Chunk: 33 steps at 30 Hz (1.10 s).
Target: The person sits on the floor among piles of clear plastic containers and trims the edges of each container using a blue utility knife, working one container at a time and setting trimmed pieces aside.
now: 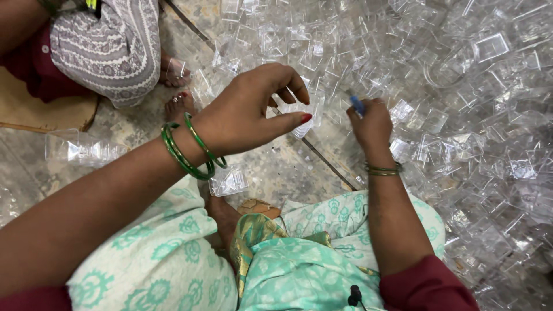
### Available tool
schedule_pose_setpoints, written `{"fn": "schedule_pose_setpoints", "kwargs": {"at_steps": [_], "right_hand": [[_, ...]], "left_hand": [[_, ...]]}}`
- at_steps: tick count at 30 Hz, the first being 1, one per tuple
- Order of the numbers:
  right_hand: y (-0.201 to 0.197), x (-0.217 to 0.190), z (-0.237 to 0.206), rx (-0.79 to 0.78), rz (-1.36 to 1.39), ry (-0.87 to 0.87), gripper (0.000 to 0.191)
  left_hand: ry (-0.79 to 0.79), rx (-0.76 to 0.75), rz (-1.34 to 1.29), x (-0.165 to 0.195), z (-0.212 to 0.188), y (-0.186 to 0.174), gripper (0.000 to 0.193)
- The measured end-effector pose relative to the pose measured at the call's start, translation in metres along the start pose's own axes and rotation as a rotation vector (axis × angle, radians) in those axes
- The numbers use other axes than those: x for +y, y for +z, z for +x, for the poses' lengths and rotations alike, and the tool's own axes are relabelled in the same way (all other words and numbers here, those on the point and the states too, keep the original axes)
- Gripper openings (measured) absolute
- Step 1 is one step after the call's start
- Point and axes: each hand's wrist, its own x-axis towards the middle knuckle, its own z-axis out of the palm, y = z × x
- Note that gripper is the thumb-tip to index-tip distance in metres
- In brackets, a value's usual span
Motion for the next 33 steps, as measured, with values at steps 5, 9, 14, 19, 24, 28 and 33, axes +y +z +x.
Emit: {"fn": "schedule_pose_setpoints", "kwargs": {"at_steps": [5,9,14,19,24,28,33], "right_hand": [[-0.04,0.029,0.011,0.125,0.591,-0.036,0.024],[-0.071,0.03,-0.005,0.013,1.396,0.063,0.015],[-0.08,0.003,-0.032,-0.099,1.616,-0.205,0.016],[-0.076,-0.03,-0.062,-0.075,1.36,-0.378,0.018],[-0.083,-0.045,-0.075,-0.063,1.02,-0.411,0.014],[-0.087,-0.044,-0.073,-0.05,0.988,-0.462,0.017],[-0.095,-0.031,-0.059,-0.073,1.163,-0.288,0.023]], "left_hand": [[0.033,0.019,0.006,0.005,0.001,0.0,0.032],[0.02,0.029,0.039,0.008,0.001,0.003,0.046],[0.045,0.051,0.024,0.013,0.002,0.007,0.075],[0.001,-0.014,-0.032,0.013,0.003,0.019,0.089],[-0.11,-0.144,-0.118,0.006,0.007,0.025,0.085],[0.019,-0.168,-0.26,-0.002,0.003,0.019,0.079],[0.235,-0.203,-0.273,-0.006,0.001,0.008,0.076]]}}
